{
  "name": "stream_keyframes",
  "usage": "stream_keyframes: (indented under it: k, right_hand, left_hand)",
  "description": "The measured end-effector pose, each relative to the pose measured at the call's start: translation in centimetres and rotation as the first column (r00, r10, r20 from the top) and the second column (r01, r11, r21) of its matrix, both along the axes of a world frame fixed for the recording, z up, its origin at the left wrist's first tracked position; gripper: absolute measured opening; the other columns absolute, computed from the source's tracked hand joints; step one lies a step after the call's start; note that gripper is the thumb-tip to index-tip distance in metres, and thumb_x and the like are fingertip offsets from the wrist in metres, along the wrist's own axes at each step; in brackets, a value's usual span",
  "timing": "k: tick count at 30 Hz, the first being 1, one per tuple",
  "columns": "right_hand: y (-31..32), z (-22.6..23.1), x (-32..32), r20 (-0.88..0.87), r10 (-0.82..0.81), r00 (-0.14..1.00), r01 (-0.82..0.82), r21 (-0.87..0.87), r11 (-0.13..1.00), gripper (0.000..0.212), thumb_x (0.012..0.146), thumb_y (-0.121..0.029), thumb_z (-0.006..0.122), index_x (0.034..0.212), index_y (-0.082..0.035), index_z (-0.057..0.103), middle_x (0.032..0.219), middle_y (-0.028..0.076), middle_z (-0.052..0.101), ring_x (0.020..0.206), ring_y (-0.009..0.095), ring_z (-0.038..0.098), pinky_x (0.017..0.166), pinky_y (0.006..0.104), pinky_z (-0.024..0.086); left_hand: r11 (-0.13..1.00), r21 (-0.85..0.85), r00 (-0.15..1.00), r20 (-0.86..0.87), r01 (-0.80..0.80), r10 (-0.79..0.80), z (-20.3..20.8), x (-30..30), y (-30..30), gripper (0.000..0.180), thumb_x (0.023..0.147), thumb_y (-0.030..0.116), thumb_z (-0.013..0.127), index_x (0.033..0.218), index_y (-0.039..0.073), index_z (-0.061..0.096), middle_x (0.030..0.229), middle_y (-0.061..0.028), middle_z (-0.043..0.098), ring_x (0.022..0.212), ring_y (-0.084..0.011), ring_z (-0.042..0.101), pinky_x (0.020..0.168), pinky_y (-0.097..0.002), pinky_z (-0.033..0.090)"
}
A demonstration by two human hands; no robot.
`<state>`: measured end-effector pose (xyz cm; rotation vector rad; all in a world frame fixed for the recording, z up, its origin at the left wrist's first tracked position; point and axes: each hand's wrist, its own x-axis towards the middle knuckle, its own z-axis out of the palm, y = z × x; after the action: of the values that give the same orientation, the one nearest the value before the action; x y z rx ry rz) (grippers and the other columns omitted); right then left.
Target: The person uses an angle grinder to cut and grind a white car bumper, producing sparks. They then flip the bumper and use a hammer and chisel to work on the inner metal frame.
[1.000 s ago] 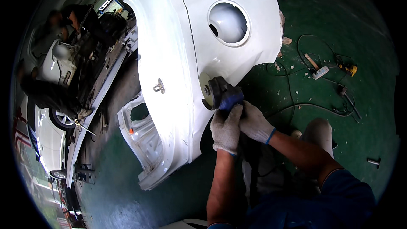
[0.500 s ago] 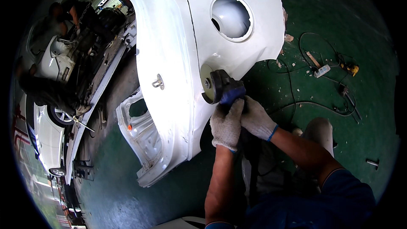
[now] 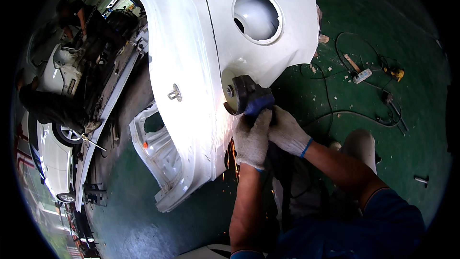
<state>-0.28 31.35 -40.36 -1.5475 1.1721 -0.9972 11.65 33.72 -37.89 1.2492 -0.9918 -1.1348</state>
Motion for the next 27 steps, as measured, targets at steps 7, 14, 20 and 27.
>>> stream_keyframes:
  k: [7,14,20,27]
  right_hand:
    - [0.4,1.0,0.2,-0.043,-0.024,0.999,0.027,0.07,0.997,0.05,0.084,-0.034,0.073,0.118,0.001,0.063,0.116,0.025,0.069,0.111,0.043,0.067,0.097,0.0479,0.053]
    - [0.6,1.2,0.5,-0.015,-0.024,1.0,0.026,0.104,0.994,0.054,0.082,-0.035,0.075,0.12,0.001,0.062,0.115,0.026,0.071,0.11,0.045,0.068,0.095,0.0477,0.054]
    - [0.5,1.2,0.5,-0.017,0.002,1.0,0.0,0.103,0.995,0.054,0.082,-0.033,0.075,0.121,0.001,0.062,0.116,0.027,0.071,0.112,0.044,0.068,0.096,0.0479,0.054]
    - [0.7,-0.2,1.1,-0.048,-0.016,0.999,0.024,0.156,0.988,0.057,0.082,-0.036,0.074,0.123,0.001,0.061,0.119,0.028,0.07,0.114,0.046,0.067,0.098,0.0493,0.054]
  left_hand:
    - [1.0,0.011,0.997,-0.074,-0.004,0.005,-0.1,0.2,0.0,0.035,0.096,0.014,0.075,0.123,-0.007,0.071,0.111,-0.0102,0.074,0.099,-0.0165,0.067,0.091,-0.0299,0.054]
    - [0.999,0.032,0.989,-0.142,0.035,-0.03,-0.8,0.9,0.1,0.034,0.096,0.01,0.073,0.126,-0.005,0.069,0.114,-0.0073,0.073,0.102,-0.014,0.066,0.093,-0.0292,0.053]
    - [0.999,0.033,0.987,-0.159,0.026,-0.02,-1.4,1.1,0.0,0.033,0.095,0.009,0.075,0.125,-0.005,0.07,0.113,-0.0076,0.074,0.099,-0.0139,0.067,0.091,-0.0287,0.054]
    - [0.998,0.055,0.988,-0.155,0.019,-0.01,-1.8,1.5,0.3,0.034,0.095,0.012,0.076,0.125,-0.004,0.07,0.113,-0.0074,0.074,0.1,-0.0148,0.067,0.092,-0.0293,0.054]
